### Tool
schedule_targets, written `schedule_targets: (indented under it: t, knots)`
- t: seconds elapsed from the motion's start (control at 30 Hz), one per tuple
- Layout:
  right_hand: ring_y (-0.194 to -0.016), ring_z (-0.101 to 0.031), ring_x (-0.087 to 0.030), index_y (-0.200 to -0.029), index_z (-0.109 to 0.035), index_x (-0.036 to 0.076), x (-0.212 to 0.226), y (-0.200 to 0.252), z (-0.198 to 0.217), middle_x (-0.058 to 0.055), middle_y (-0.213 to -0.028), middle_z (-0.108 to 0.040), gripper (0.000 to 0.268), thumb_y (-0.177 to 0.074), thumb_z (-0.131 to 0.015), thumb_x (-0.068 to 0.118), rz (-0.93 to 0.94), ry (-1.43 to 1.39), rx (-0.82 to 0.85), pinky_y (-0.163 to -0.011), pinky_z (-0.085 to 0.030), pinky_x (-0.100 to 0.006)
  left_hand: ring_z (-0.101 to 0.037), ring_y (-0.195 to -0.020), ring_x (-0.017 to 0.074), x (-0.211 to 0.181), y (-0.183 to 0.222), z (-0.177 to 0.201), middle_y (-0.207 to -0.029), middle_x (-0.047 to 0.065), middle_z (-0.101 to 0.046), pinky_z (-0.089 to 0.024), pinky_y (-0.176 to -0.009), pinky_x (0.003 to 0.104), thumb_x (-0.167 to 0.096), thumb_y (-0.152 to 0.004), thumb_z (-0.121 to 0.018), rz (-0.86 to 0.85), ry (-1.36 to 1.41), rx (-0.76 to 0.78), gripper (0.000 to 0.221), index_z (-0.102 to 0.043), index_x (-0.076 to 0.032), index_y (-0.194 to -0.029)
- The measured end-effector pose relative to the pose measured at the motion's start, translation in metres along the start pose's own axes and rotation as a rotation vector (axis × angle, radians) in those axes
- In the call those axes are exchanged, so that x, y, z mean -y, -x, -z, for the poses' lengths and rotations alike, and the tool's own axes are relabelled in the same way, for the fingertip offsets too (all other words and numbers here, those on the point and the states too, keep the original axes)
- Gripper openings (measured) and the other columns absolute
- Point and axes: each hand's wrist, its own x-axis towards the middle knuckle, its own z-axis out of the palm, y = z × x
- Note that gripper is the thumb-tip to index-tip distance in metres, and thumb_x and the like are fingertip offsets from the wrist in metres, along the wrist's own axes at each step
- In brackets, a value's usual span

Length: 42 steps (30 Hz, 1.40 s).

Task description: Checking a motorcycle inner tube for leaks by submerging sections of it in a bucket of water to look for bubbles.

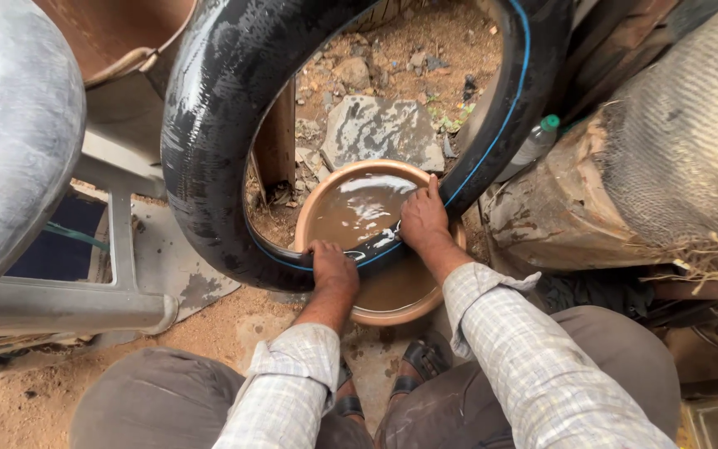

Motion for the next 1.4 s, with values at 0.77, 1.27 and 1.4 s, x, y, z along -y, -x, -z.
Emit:
schedule_targets:
  t: [0.77,1.27,1.4]
  knots:
    - [-0.143,-0.043,-0.026,-0.137,-0.062,0.014,-0.031,0.05,0.099,-0.009,-0.144,-0.057,0.063,-0.088,-0.073,0.053,-0.06,-0.425,0.114,-0.126,-0.004,-0.053,-0.026,-0.154,0.0424,0.094,0.202,0.093,-0.164,0.02,-0.035,0.005,-0.121,0.071,-0.041,-0.11,-0.039,0.068,-0.339,0.048,0.052,-0.052,-0.011,-0.151]
    - [-0.152,-0.029,-0.028,-0.135,-0.062,0.014,-0.039,0.025,0.076,-0.009,-0.15,-0.052,0.066,-0.081,-0.081,0.046,-0.02,-0.314,0.064,-0.126,-0.002,-0.055,-0.033,-0.143,0.0489,0.028,0.059,-0.019,-0.164,0.022,-0.027,-0.02,-0.11,0.07,-0.026,-0.106,-0.039,-0.016,-0.031,-0.254,0.062,-0.017,-0.037,-0.163]
    - [-0.151,-0.031,-0.028,-0.137,-0.056,0.012,-0.038,0.016,0.077,-0.01,-0.145,-0.055,0.078,-0.075,-0.087,0.047,0.026,-0.294,0.084,-0.125,-0.001,-0.055,-0.043,-0.137,0.0435,0.026,0.058,-0.01,-0.155,0.023,-0.041,-0.031,-0.106,0.064,-0.021,-0.107,-0.04,-0.039,-0.055,-0.22,0.065,-0.018,-0.036,-0.166]
